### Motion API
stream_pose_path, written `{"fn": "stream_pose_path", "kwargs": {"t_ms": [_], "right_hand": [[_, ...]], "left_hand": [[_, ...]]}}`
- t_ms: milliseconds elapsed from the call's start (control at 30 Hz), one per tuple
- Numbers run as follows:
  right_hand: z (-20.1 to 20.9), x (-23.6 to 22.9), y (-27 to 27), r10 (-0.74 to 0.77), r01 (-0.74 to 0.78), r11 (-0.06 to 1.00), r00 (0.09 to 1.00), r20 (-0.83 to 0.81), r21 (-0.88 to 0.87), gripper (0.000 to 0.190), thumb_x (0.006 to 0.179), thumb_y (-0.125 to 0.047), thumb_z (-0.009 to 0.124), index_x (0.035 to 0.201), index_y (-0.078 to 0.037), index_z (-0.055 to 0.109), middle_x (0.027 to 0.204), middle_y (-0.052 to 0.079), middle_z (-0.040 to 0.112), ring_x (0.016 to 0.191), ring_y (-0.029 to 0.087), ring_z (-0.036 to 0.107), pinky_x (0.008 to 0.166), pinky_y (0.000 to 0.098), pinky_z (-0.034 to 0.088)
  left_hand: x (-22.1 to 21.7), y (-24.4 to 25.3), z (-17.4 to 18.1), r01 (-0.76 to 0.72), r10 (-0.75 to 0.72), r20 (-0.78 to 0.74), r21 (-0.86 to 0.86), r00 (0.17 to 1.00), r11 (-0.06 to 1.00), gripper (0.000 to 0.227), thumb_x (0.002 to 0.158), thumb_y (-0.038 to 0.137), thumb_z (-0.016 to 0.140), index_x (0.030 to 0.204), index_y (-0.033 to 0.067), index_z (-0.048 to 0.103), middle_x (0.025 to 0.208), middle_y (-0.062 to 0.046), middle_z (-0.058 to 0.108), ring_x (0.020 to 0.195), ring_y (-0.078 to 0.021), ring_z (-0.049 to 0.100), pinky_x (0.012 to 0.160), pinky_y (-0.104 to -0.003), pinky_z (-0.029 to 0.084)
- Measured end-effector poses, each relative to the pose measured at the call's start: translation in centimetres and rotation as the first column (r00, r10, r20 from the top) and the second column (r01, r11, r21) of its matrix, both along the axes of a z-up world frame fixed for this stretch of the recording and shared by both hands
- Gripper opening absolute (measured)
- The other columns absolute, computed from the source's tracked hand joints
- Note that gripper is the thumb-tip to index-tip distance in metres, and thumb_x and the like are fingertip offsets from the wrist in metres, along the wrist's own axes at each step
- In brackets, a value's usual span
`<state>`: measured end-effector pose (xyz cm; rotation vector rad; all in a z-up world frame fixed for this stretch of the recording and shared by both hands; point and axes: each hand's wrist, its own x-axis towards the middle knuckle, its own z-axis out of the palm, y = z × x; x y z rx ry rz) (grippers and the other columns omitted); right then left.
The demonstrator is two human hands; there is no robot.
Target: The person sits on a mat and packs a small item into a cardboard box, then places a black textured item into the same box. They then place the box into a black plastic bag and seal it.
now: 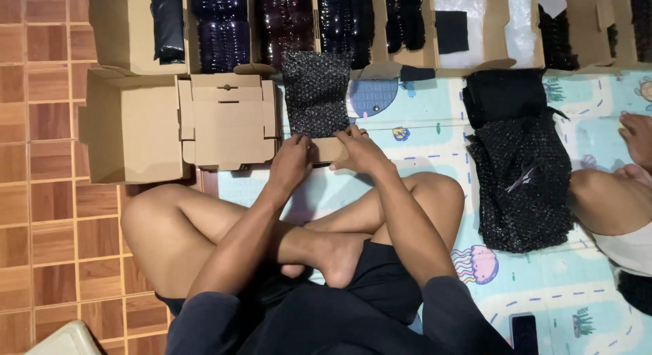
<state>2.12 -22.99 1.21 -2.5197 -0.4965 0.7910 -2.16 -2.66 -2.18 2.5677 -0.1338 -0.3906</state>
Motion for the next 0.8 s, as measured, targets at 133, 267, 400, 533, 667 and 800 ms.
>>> {"fn": "stream_pose_path", "kwargs": {"t_ms": [133, 267, 400, 533, 667, 800], "right_hand": [[-0.7, 0.7, 0.3, -0.015, 0.015, 1.0, 1.0, 0.013, -0.006, 0.078, 0.093, -0.04, 0.071, 0.156, -0.007, 0.04, 0.16, 0.021, 0.032, 0.143, 0.051, 0.036, 0.117, 0.0618, 0.033], [-2.9, 0.6, -0.5, 0.04, -0.043, 0.981, 0.999, -0.021, -0.19, 0.087, 0.091, -0.054, 0.068, 0.159, -0.01, 0.037, 0.168, 0.016, 0.027, 0.152, 0.04, 0.027, 0.117, 0.0612, 0.034], [-3.1, -0.2, -0.9, 0.016, -0.039, 0.977, 0.994, -0.109, -0.211, 0.086, 0.095, -0.052, 0.062, 0.161, -0.007, 0.031, 0.168, 0.019, 0.025, 0.15, 0.045, 0.03, 0.114, 0.0657, 0.037], [-4.6, -0.3, -2.0, 0.026, -0.042, 0.967, 0.997, -0.068, -0.251, 0.092, 0.087, -0.043, 0.075, 0.161, -0.014, 0.031, 0.167, 0.022, 0.019, 0.146, 0.047, 0.035, 0.111, 0.0637, 0.04], [-3.1, 0.0, -2.4, -0.017, 0.003, 0.976, 0.998, -0.061, -0.216, 0.086, 0.084, -0.041, 0.079, 0.154, -0.011, 0.04, 0.163, 0.024, 0.021, 0.145, 0.052, 0.03, 0.113, 0.0657, 0.035], [-0.9, -0.2, -1.7, -0.101, 0.08, 0.986, 0.984, -0.149, -0.146, 0.076, 0.094, -0.039, 0.069, 0.154, -0.002, 0.039, 0.161, 0.032, 0.019, 0.145, 0.057, 0.026, 0.115, 0.0685, 0.032]], "left_hand": [[0.3, -1.1, -0.8, 0.079, -0.068, 0.238, -0.039, 0.969, 0.996, 0.042, 0.099, 0.02, 0.063, 0.133, -0.0055, 0.06, 0.133, -0.031, 0.06, 0.128, -0.0432, 0.059, 0.109, -0.05, 0.046], [1.3, -1.2, -1.7, 0.231, -0.23, -0.019, 0.119, 0.973, 0.966, 0.06, 0.102, 0.041, 0.056, 0.152, 0.0104, 0.044, 0.157, -0.019, 0.045, 0.151, -0.0354, 0.036, 0.125, -0.057, 0.018], [1.8, -0.9, -2.3, 0.274, -0.268, -0.081, 0.071, 0.96, 0.959, 0.051, 0.101, 0.035, 0.058, 0.148, 0.0181, 0.049, 0.16, -0.012, 0.044, 0.153, -0.0319, 0.032, 0.126, -0.057, 0.015], [2.1, -1.0, -2.4, 0.264, -0.259, -0.115, 0.033, 0.959, 0.964, 0.052, 0.101, 0.042, 0.058, 0.145, 0.0165, 0.051, 0.162, -0.015, 0.04, 0.154, -0.0326, 0.03, 0.125, -0.059, 0.015], [2.5, -0.7, -2.0, 0.2, -0.197, -0.104, 0.013, 0.975, 0.98, 0.055, 0.101, 0.042, 0.058, 0.147, 0.0132, 0.05, 0.162, -0.016, 0.037, 0.152, -0.0332, 0.033, 0.122, -0.058, 0.025], [3.0, -0.2, -5.0, 0.205, -0.198, -0.117, 0.042, 0.973, 0.978, 0.053, 0.098, 0.033, 0.064, 0.146, 0.0132, 0.054, 0.158, -0.015, 0.043, 0.148, -0.0315, 0.041, 0.112, -0.056, 0.042]]}}
